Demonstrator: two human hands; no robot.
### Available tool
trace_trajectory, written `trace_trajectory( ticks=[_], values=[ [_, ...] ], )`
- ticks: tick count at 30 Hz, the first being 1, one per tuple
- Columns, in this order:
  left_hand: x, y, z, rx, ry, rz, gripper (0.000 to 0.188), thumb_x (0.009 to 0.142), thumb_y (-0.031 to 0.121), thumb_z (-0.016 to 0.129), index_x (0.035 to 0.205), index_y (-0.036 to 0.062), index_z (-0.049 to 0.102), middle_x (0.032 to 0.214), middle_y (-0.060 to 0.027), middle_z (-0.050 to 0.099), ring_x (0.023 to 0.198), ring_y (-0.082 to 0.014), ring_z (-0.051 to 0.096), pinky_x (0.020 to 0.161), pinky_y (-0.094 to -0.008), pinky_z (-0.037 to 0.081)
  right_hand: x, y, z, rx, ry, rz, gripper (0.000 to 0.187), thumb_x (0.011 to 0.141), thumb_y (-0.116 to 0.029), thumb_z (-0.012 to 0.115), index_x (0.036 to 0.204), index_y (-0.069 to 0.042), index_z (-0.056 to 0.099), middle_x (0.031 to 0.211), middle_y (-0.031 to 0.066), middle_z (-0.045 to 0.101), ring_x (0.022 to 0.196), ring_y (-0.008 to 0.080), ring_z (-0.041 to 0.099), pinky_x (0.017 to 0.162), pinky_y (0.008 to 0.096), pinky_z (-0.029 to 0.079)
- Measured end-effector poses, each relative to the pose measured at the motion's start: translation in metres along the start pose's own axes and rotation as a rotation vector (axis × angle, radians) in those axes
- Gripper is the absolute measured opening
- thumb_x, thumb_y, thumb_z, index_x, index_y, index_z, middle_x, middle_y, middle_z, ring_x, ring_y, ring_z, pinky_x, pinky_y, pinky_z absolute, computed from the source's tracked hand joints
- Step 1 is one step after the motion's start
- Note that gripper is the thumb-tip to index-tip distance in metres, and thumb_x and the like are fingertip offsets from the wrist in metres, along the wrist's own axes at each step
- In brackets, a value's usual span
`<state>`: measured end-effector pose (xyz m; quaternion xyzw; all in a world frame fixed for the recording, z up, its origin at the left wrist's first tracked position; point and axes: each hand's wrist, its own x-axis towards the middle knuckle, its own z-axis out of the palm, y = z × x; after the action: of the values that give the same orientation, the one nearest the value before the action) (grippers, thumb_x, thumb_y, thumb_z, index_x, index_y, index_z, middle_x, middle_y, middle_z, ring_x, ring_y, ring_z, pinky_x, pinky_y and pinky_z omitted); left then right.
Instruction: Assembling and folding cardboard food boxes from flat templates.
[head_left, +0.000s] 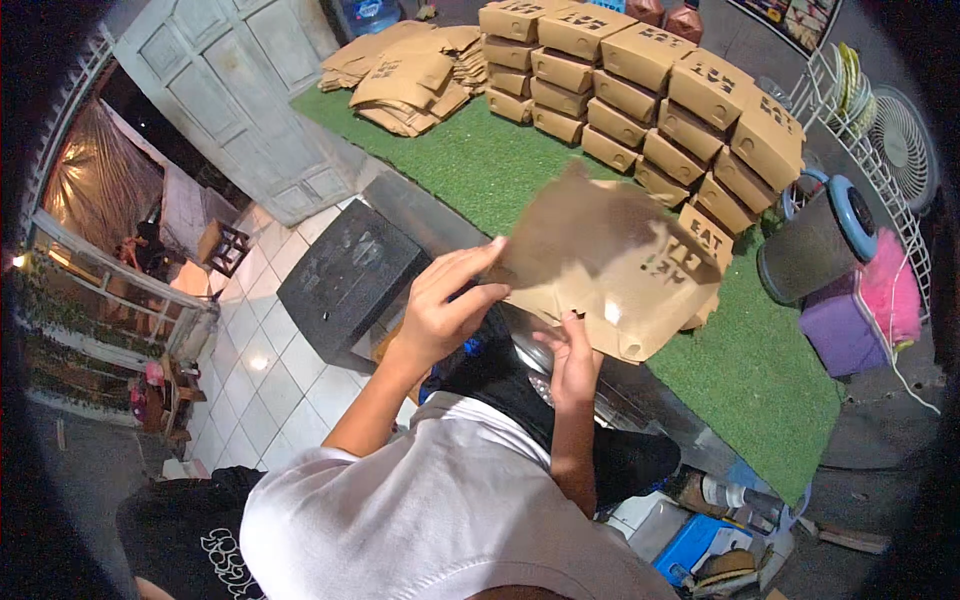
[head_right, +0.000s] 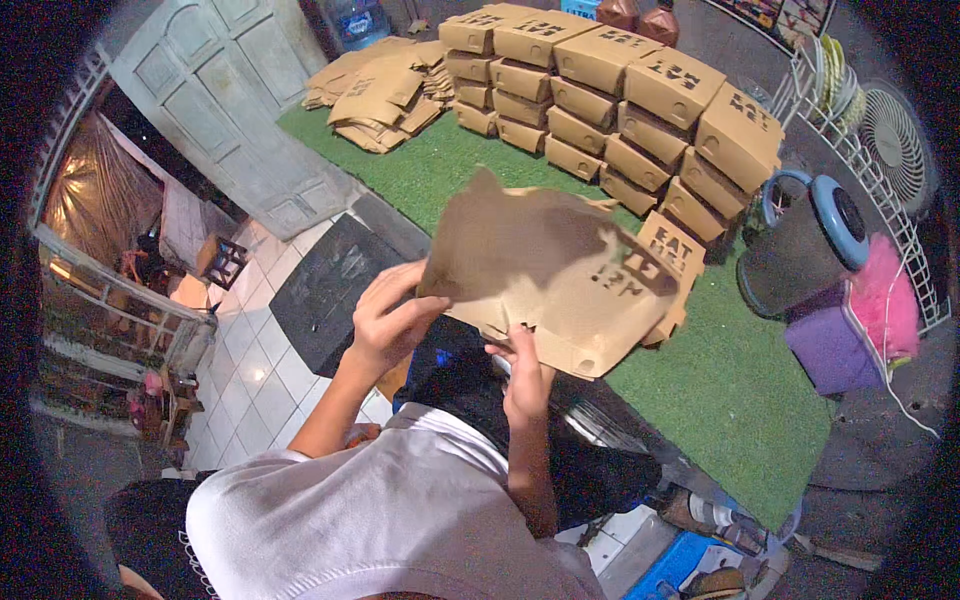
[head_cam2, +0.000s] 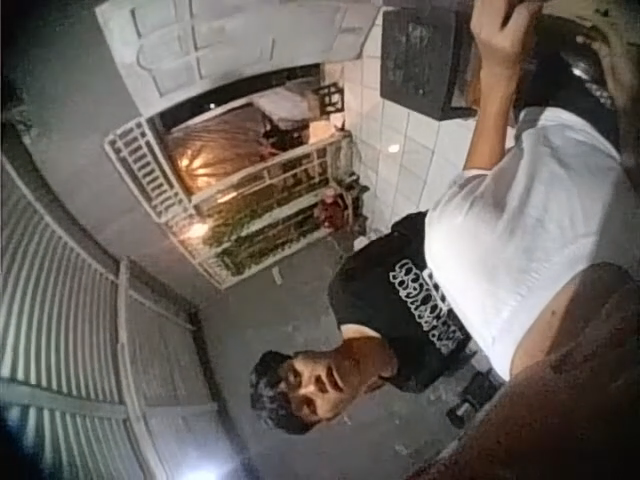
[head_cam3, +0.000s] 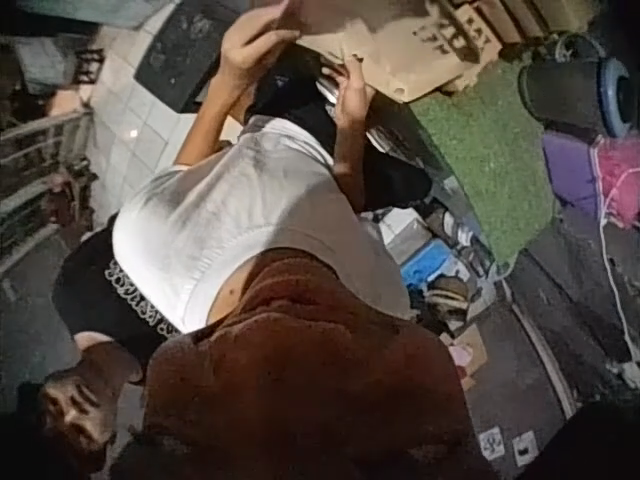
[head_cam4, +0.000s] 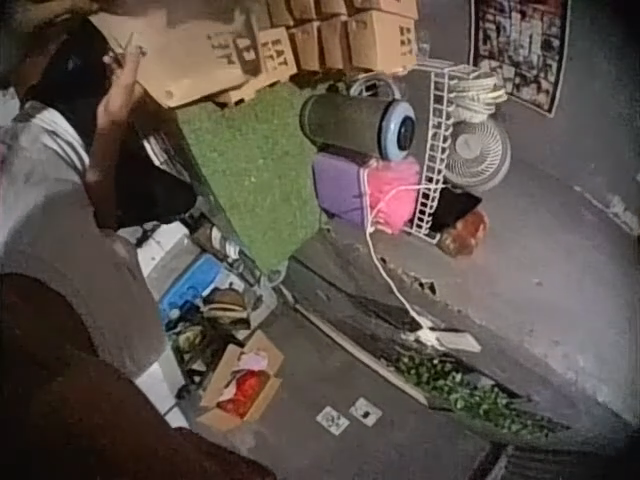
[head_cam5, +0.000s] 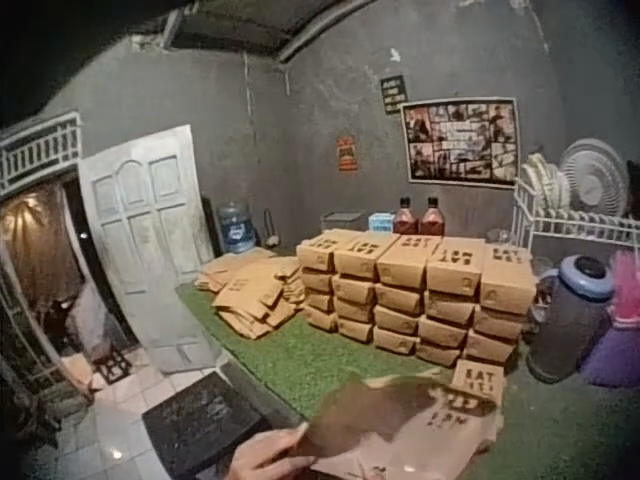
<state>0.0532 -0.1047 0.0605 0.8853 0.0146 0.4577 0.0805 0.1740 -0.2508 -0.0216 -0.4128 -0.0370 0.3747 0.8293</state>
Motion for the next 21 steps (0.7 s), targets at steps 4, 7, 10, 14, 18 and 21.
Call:
trace_trajectory(
  ticks=[4, 7, 10, 14, 18, 21],
  values=[
    [-0.016, 0.011, 0.013, -0.019, -0.054, -0.272, 0.022, 0.073, -0.004, 0.077, 0.092, 0.0044, 0.069, 0.115, -0.0161, 0.069, 0.1, -0.0326, 0.07, 0.083, -0.0376, 0.058, 0.002, 0.0, -0.004, -0.09, -0.003, -0.003, 0.021, 0.097, -0.012, 0.063, 0.114, 0.0, 0.063, 0.101, 0.0082, 0.066, 0.087, 0.017, 0.067, 0.071, 0.0301, 0.057],
    [-0.014, 0.016, 0.021, -0.075, -0.116, -0.354, 0.023, 0.076, -0.006, 0.076, 0.095, 0.0036, 0.069, 0.105, -0.0161, 0.071, 0.093, -0.0309, 0.071, 0.081, -0.0356, 0.057, 0.006, 0.006, -0.013, -0.086, 0.052, -0.007, 0.024, 0.097, -0.015, 0.064, 0.116, 0.001, 0.063, 0.105, 0.0088, 0.068, 0.084, 0.0141, 0.065, 0.073, 0.0275, 0.056],
    [-0.015, 0.012, 0.031, -0.049, -0.073, -0.407, 0.018, 0.076, -0.007, 0.075, 0.091, -0.0006, 0.065, 0.1, -0.0175, 0.069, 0.088, -0.0331, 0.07, 0.077, -0.0373, 0.056, 0.001, 0.0, -0.013, -0.32, -0.112, -0.107, 0.021, 0.098, -0.015, 0.064, 0.112, 0.002, 0.064, 0.104, 0.0074, 0.069, 0.083, 0.0123, 0.066, 0.075, 0.0272, 0.054],
    [-0.011, 0.013, 0.027, -0.018, -0.126, -0.434, 0.017, 0.076, -0.006, 0.074, 0.088, 0.0004, 0.065, 0.096, -0.0181, 0.07, 0.087, -0.0331, 0.071, 0.078, -0.0356, 0.055, -0.006, -0.005, -0.003, -0.503, -0.043, -0.391, 0.025, 0.094, -0.018, 0.069, 0.108, 0.002, 0.066, 0.101, 0.0096, 0.069, 0.083, 0.0158, 0.066, 0.074, 0.0292, 0.052],
    [-0.002, 0.031, 0.02, -0.096, -0.13, -0.554, 0.016, 0.075, -0.006, 0.074, 0.086, 0.0007, 0.065, 0.095, -0.0168, 0.07, 0.087, -0.031, 0.071, 0.077, -0.0343, 0.054, -0.031, -0.05, 0.008, -0.726, -0.013, -0.568, 0.03, 0.089, -0.021, 0.073, 0.108, 0.002, 0.067, 0.103, 0.013, 0.068, 0.093, 0.0255, 0.065, 0.085, 0.0378, 0.05],
    [0.002, 0.042, 0.025, -0.156, -0.119, -0.577, 0.017, 0.075, -0.007, 0.074, 0.086, 0.0005, 0.065, 0.093, -0.0159, 0.07, 0.085, -0.0283, 0.071, 0.075, -0.0326, 0.054, -0.032, -0.063, 0.004, -0.769, -0.044, -0.639, 0.035, 0.088, -0.023, 0.074, 0.111, 0.002, 0.066, 0.108, 0.016, 0.067, 0.099, 0.0298, 0.063, 0.091, 0.0416, 0.048]
  ],
)
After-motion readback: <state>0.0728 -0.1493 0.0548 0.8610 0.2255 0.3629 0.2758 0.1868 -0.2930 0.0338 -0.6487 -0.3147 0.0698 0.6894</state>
